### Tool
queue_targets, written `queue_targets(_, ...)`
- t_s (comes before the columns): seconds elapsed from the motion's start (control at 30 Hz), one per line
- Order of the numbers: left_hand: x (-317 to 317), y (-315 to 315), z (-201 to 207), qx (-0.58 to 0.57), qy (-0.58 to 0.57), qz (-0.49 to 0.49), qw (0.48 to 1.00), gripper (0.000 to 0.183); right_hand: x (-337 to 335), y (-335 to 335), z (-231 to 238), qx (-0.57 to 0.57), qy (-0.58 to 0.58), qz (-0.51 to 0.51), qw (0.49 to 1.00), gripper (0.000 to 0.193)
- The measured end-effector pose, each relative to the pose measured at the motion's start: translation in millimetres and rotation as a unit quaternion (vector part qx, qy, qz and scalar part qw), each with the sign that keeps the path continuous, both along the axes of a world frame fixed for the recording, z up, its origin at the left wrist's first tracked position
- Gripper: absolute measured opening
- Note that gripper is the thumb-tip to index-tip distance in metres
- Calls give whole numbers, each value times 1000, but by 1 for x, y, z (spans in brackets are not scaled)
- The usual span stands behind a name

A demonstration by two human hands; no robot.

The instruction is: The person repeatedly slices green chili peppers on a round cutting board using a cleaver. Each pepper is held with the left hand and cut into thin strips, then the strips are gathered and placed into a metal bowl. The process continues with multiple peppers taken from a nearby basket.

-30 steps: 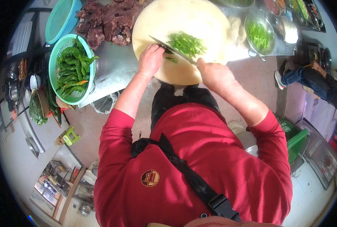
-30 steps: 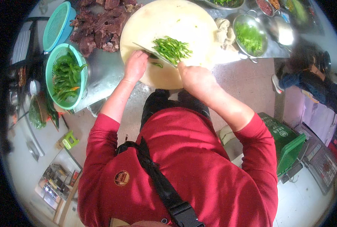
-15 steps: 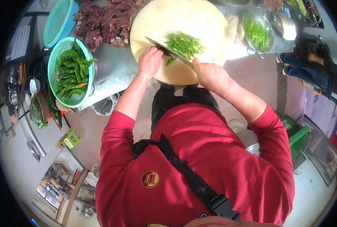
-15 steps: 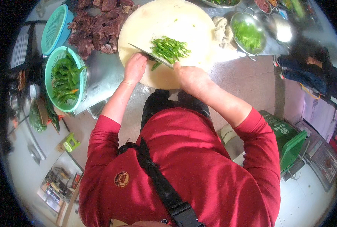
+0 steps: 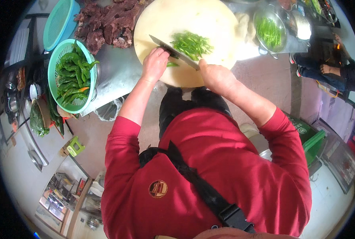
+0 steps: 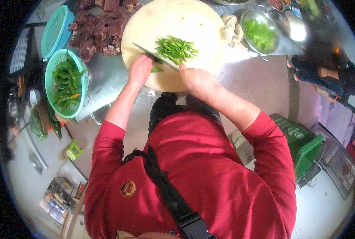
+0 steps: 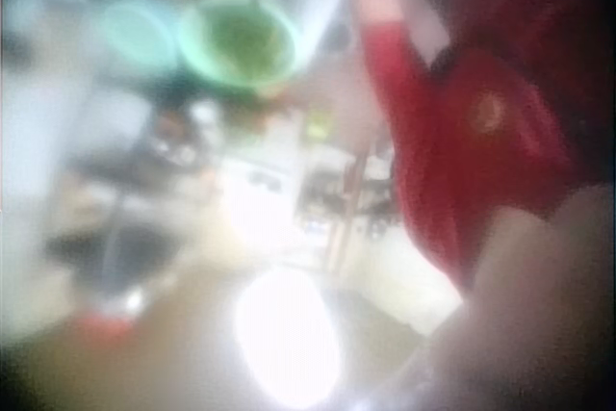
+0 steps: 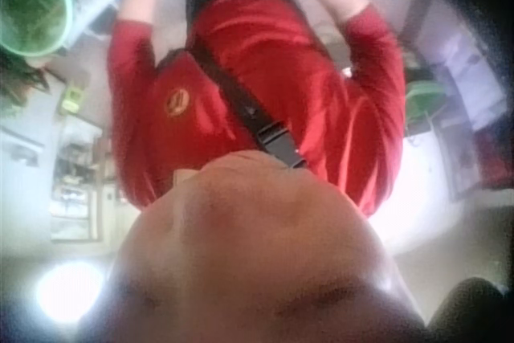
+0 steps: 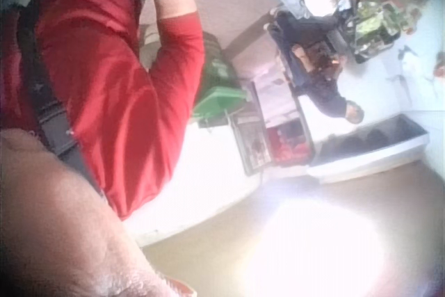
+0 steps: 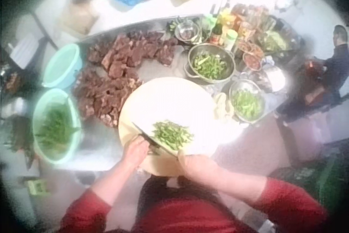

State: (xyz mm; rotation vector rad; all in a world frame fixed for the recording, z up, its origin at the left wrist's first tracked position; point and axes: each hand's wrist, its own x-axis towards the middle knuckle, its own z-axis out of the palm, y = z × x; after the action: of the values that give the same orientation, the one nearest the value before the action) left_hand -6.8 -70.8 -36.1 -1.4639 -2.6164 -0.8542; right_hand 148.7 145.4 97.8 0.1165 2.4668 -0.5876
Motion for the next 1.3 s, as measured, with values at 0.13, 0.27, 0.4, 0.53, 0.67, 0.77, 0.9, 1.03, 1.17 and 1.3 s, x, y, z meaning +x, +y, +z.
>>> queue_targets(0.13,-1,0,-2,-11,8,6,1000,9,1,5,-4,13,45,-50,998,23)
queue_targets(0.27,0,-3,-3,-24,-6,-6,1000,9,5,2,-20,-32,-16,-55,998,28)
queue_targets(0.4,1,0,-3,4,-17,-14,1000,14,1,19,-28,-54,32,-102,993,29)
queue_targets(0.53,6,12,-4,20,-63,-4,998,18,7,29,-16,-25,51,-125,991,27)
queue_targets(0.67,8,18,-4,-30,-6,32,999,12,15,20,1,11,23,-100,995,24)
queue_targets(0.77,7,16,-3,-52,23,18,998,10,17,16,8,21,26,-72,997,23)
queue_targets(0.9,8,14,-5,-29,26,19,999,7,17,14,3,21,10,-55,998,23)
queue_targets(1.03,5,16,-4,-39,19,14,999,6,10,4,-16,-9,-5,-91,996,26)
queue_targets(1.17,4,12,9,-23,-67,30,997,10,10,14,-22,-34,24,-134,990,25)
queue_targets(1.3,26,-9,22,-62,-138,61,987,14,25,20,-3,-20,74,-135,988,24)
